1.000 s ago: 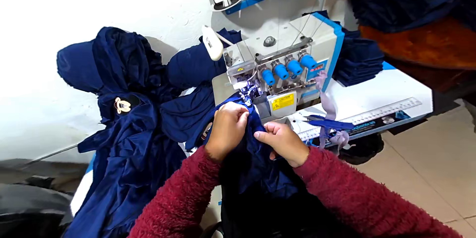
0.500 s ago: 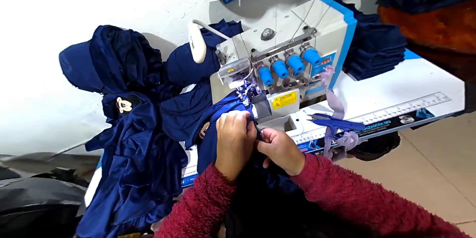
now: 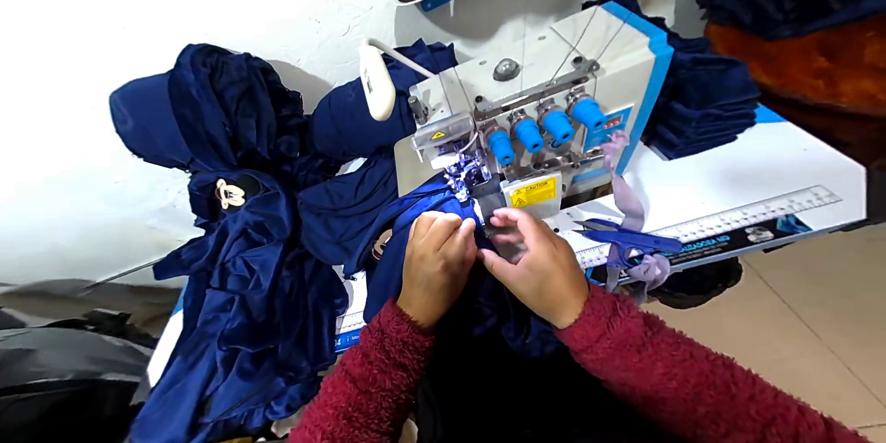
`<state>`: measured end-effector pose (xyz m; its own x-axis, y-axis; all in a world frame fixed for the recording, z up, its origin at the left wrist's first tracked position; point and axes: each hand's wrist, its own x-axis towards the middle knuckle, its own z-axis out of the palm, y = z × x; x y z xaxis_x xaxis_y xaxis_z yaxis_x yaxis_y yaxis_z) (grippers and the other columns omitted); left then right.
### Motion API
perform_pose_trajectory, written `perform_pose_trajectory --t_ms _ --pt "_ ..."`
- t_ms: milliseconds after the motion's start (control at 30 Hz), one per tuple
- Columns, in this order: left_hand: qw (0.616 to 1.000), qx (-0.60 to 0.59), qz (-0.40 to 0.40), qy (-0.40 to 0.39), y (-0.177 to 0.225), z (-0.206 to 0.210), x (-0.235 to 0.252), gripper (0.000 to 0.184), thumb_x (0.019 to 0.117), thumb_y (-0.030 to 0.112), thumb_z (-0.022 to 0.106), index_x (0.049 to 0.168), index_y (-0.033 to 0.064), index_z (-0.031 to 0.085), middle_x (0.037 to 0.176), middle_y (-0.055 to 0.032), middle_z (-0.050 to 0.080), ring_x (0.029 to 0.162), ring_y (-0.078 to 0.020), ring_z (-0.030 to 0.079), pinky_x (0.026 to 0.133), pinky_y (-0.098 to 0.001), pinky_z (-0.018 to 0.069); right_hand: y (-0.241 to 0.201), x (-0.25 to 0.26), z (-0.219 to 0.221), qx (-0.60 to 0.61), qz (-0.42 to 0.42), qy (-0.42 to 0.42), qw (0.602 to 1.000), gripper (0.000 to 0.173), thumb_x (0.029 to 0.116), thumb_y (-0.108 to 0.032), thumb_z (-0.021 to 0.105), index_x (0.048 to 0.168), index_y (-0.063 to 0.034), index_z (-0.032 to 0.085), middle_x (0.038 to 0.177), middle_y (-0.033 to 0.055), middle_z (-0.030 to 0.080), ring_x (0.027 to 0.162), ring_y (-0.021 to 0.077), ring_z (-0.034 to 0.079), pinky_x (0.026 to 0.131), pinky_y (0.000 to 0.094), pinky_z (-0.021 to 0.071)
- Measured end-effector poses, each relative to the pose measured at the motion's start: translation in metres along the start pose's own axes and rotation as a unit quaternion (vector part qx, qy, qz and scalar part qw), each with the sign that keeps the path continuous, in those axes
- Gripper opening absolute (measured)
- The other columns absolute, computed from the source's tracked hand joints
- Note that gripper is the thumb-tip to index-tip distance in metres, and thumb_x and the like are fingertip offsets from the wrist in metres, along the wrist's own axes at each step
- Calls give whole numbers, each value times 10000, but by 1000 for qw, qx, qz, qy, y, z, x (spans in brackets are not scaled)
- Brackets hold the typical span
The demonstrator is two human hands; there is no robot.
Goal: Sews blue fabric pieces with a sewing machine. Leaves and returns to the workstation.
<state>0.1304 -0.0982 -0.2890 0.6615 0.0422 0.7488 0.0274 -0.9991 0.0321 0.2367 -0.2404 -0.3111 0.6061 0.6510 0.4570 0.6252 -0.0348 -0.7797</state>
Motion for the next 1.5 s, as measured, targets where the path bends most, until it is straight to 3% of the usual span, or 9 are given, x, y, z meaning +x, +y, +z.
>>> perform_pose_trajectory --t_ms 167,367,500,633,800,1100,1167,1300,1500 --pt "1000 5 14 -5 0 -2 1 163 933 60 638 994 26 786 972 -107 705 981 -263 643 932 -406 511 -11 36 -7 30 93 -50 994 336 936 -266 640 1204 -75 710 1018 37 745 875 121 715 792 360 603" --pt "1000 6 27 -13 -2 -5 3 167 928 59 645 1005 30 791 956 -109 711 965 -263 661 931 -415 521 -14 49 -6 -100 32 -31 994 253 990 -226 610 845 -61 735 740 83 692 707 236 687 652 477 550" --pt "999 -10 25 -18 -5 -5 4 160 933 61 649 999 34 792 945 -103 713 949 -251 662 915 -402 530 -11 45 -16 -70 -20 -13 997 219 1013 -177 546 943 -41 704 840 84 680 775 194 669 697 394 562" --pt "999 -43 25 -16 -8 -6 5 151 929 54 648 984 25 786 945 -109 712 956 -251 667 915 -406 534 -6 31 -27 154 82 -101 979 223 1051 -241 510 964 -118 675 647 -36 542 517 53 480 484 230 409" --pt "993 -100 21 -55 -20 -9 12 190 901 46 620 985 31 790 950 -99 725 953 -241 675 890 -410 536 -8 19 -23 100 13 -114 988 148 1003 -182 572 939 -121 691 701 -53 601 573 16 540 507 184 451" --pt "990 -106 12 -97 -31 -9 27 197 908 58 610 952 46 801 952 -89 738 959 -238 687 887 -422 539 6 20 -30 82 27 -68 994 149 978 -189 582 889 -140 691 702 -64 593 584 3 533 512 168 430" --pt "989 -105 12 -101 -33 -8 29 198 913 67 610 955 52 803 961 -84 740 972 -236 688 904 -426 535 20 17 -29 -6 18 -39 999 154 973 -192 591 881 -131 697 717 -49 615 605 32 560 532 213 464" --pt "989 -95 8 -109 -34 -8 32 204 912 75 606 958 60 805 963 -83 745 983 -237 694 911 -427 536 47 9 -22 -230 12 -74 970 131 964 -76 657 907 18 728 889 189 709 815 369 715 687 565 588" --pt "987 -94 1 -131 -31 -12 31 246 955 93 572 1057 67 794 1009 -82 740 1024 -231 684 944 -428 528 38 16 -26 -253 69 -140 955 232 1022 -196 628 1040 9 735 1006 217 719 912 410 720 759 608 578"
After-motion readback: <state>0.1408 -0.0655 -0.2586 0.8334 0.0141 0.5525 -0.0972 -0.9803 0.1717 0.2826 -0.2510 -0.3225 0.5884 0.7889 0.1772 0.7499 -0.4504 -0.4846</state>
